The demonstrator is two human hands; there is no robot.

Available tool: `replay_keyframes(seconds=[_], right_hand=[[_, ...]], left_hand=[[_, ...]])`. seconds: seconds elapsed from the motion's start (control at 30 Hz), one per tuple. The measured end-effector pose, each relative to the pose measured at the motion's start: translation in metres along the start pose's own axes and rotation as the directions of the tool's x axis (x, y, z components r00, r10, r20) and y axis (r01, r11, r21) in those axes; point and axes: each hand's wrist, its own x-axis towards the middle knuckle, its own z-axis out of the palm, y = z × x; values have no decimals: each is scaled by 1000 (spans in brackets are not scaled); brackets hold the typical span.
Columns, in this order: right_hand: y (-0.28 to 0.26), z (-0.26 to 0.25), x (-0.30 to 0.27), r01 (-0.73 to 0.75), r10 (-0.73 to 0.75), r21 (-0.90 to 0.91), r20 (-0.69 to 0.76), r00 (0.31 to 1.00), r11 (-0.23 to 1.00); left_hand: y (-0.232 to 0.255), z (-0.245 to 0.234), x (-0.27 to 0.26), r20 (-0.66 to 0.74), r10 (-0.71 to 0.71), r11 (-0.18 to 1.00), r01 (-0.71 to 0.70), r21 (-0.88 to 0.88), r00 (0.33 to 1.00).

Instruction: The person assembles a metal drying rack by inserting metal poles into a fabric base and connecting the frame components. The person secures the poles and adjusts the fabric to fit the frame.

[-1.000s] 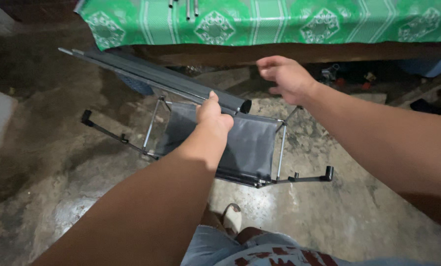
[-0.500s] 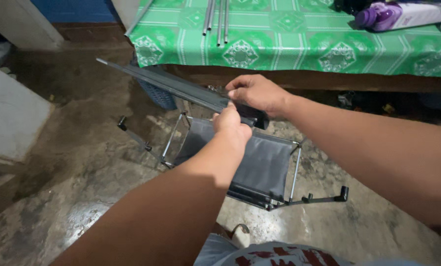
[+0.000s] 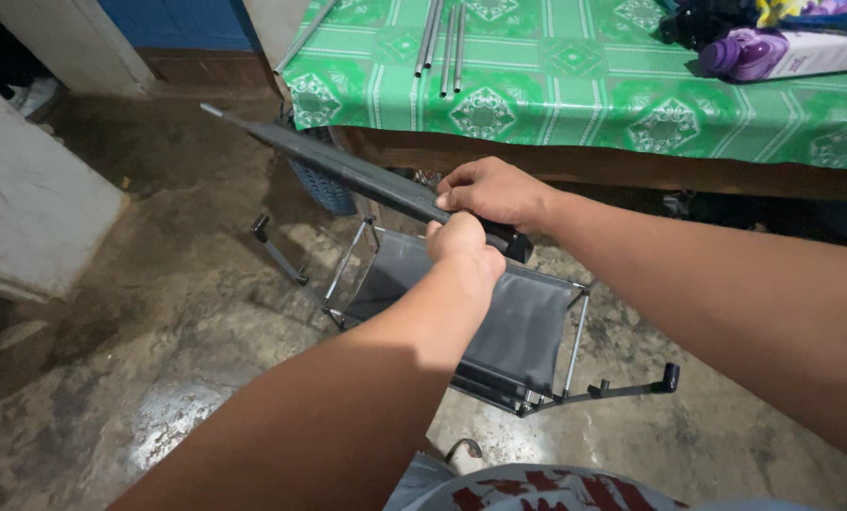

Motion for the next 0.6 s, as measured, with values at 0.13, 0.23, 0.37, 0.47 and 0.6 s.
replay_keyframes(seconds=[0.13, 0.23, 0.37, 0.47, 0.6], right_hand=[[-5, 2, -4, -11, 11, 39, 6, 1000, 999], [-7, 0, -6, -21, 21, -37, -2, 1000, 999], [-8, -1, -8, 22, -23, 38, 36, 999, 999], [-9, -2, -9, 58, -59, 24, 23, 998, 998], [-11, -1, -12, 126, -125, 63, -16, 992, 990]], left_hand=[[2, -1, -11, 61, 46, 999, -46, 0, 997], [1, -3, -16, 105, 130, 991, -133, 27, 986], [-1, -8, -23, 140, 166, 983, -175, 54, 976], [0, -9, -30, 186, 203, 973, -219, 70, 961], [2, -6, -42, 162, 228, 954, -253, 160, 960]])
